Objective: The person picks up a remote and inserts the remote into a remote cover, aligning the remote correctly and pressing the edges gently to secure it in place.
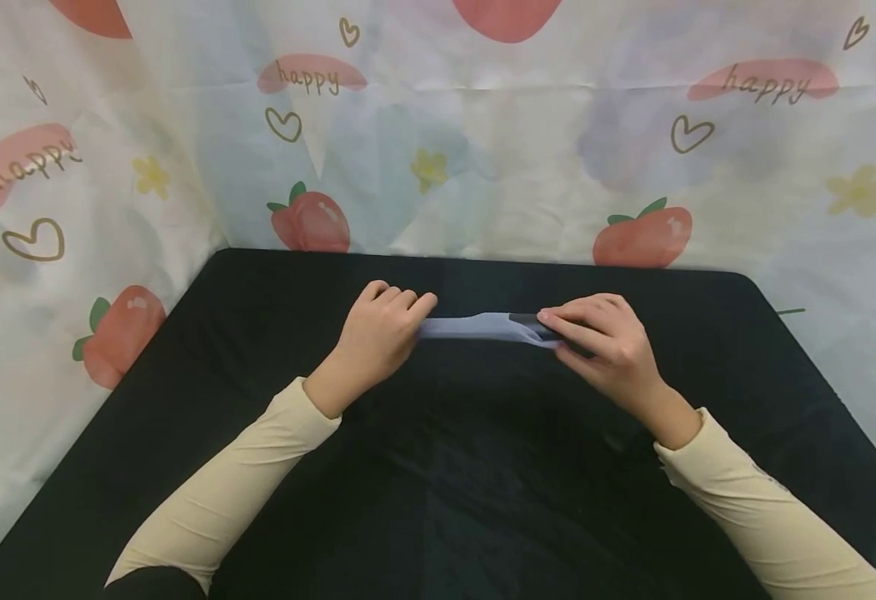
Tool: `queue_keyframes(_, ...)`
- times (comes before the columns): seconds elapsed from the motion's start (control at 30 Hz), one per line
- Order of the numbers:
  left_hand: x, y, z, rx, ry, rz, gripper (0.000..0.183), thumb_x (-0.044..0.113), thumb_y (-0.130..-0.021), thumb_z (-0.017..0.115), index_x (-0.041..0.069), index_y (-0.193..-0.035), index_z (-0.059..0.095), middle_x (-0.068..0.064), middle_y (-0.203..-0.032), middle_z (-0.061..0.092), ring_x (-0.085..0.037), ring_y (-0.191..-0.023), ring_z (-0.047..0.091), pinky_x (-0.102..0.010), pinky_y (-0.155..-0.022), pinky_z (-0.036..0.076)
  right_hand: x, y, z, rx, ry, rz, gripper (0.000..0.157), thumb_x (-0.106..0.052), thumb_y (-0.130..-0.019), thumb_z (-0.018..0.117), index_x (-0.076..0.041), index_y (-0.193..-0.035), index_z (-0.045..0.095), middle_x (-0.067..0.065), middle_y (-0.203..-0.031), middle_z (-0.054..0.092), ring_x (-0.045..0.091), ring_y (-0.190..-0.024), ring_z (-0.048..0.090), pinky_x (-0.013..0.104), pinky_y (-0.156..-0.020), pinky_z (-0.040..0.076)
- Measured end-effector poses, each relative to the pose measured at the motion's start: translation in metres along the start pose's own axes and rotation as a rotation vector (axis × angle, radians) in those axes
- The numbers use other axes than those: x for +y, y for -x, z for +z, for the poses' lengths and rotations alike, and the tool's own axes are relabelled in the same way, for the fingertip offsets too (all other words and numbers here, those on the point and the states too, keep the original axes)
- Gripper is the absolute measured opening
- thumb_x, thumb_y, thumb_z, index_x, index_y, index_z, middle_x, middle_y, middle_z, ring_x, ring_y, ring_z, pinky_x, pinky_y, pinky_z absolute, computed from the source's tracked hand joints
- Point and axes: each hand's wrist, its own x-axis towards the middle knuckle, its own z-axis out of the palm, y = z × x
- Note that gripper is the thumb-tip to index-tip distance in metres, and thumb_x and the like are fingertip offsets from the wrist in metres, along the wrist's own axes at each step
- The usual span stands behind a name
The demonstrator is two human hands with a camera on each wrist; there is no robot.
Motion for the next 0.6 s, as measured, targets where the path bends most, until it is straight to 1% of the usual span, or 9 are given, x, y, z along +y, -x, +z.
queue_keyframes(0.07,0.0,-0.001,-0.002,-0.059,0.035,0.001,0.018,0.0,-0.081,0.062,0.012,-0.094,0.061,-0.002,-0.069,0.064,-0.017,-0.064,0.062,-0.033,-0.078,0.047,0.0,-0.001,0.002,0.08,0.093,-0.195,0.021,-0.017,-0.091,0.06,-0.001,-0.094,0.073,0.016,-0.083,0.071,0.027,-0.075,0.064,0.044,-0.075,0.043)
queue_keyframes(0.13,0.002,-0.001,-0.003,-0.11,0.057,-0.005,0.019,0.0,-0.082,0.063,0.012,-0.096,0.061,-0.002,-0.073,0.065,-0.017,-0.069,0.064,-0.034,-0.08,0.047,0.0,-0.002,0.004,0.14,0.192,-0.331,0.017,-0.015,-0.091,0.061,-0.003,-0.092,0.073,0.015,-0.08,0.072,0.026,-0.071,0.065,0.046,-0.072,0.043)
queue_keyframes(0.2,0.003,-0.001,-0.003,-0.145,0.087,-0.023,0.02,0.005,-0.08,0.068,0.01,-0.098,0.059,-0.004,-0.079,0.065,-0.018,-0.074,0.064,-0.035,-0.08,0.048,0.0,-0.003,0.004,0.164,0.27,-0.405,0.016,-0.013,-0.091,0.06,-0.004,-0.09,0.073,0.013,-0.079,0.072,0.024,-0.072,0.065,0.046,-0.072,0.044)
queue_keyframes(0.23,0.004,0.0,-0.003,-0.155,0.109,-0.035,0.022,0.011,-0.08,0.071,0.009,-0.098,0.058,-0.005,-0.08,0.063,-0.019,-0.075,0.063,-0.035,-0.079,0.048,0.0,-0.003,0.003,0.159,0.294,-0.419,0.015,-0.012,-0.091,0.06,-0.005,-0.089,0.073,0.013,-0.08,0.072,0.024,-0.073,0.065,0.046,-0.073,0.044)
queue_keyframes(0.33,0.007,0.002,0.0,-0.146,0.154,-0.068,0.044,0.033,-0.073,0.079,0.005,-0.098,0.055,-0.007,-0.085,0.058,-0.022,-0.078,0.059,-0.036,-0.074,0.048,0.003,0.0,-0.001,0.089,0.336,-0.399,0.015,-0.01,-0.092,0.057,-0.007,-0.093,0.072,0.013,-0.088,0.072,0.026,-0.082,0.065,0.05,-0.08,0.042)
queue_keyframes(0.4,0.009,0.003,0.002,-0.126,0.141,-0.078,0.057,0.046,-0.069,0.079,0.005,-0.1,0.054,-0.008,-0.087,0.056,-0.023,-0.08,0.057,-0.037,-0.073,0.047,0.006,0.004,-0.004,-0.013,0.326,-0.348,0.019,-0.011,-0.093,0.054,-0.007,-0.101,0.07,0.014,-0.098,0.071,0.029,-0.091,0.063,0.054,-0.086,0.038)
queue_keyframes(0.43,0.01,0.003,0.003,-0.114,0.122,-0.082,0.059,0.05,-0.07,0.077,0.005,-0.101,0.054,-0.008,-0.088,0.056,-0.024,-0.08,0.056,-0.037,-0.074,0.047,0.008,0.005,-0.006,-0.068,0.319,-0.316,0.022,-0.014,-0.094,0.052,-0.007,-0.106,0.069,0.015,-0.102,0.07,0.03,-0.095,0.062,0.056,-0.088,0.036)
queue_keyframes(0.53,0.014,0.006,0.004,-0.099,0.069,-0.104,0.058,0.052,-0.074,0.073,0.006,-0.104,0.053,-0.008,-0.091,0.055,-0.025,-0.083,0.054,-0.039,-0.078,0.043,0.009,0.004,-0.008,-0.199,0.284,-0.228,0.034,-0.027,-0.095,0.051,-0.005,-0.118,0.064,0.015,-0.112,0.067,0.033,-0.104,0.058,0.06,-0.092,0.031)
queue_keyframes(0.6,0.016,0.007,0.004,-0.096,0.066,-0.13,0.056,0.05,-0.076,0.071,0.006,-0.106,0.052,-0.008,-0.092,0.054,-0.025,-0.084,0.052,-0.04,-0.079,0.04,0.007,0.002,-0.009,-0.232,0.268,-0.185,0.042,-0.035,-0.096,0.05,-0.004,-0.121,0.062,0.016,-0.113,0.066,0.034,-0.104,0.058,0.061,-0.093,0.032)
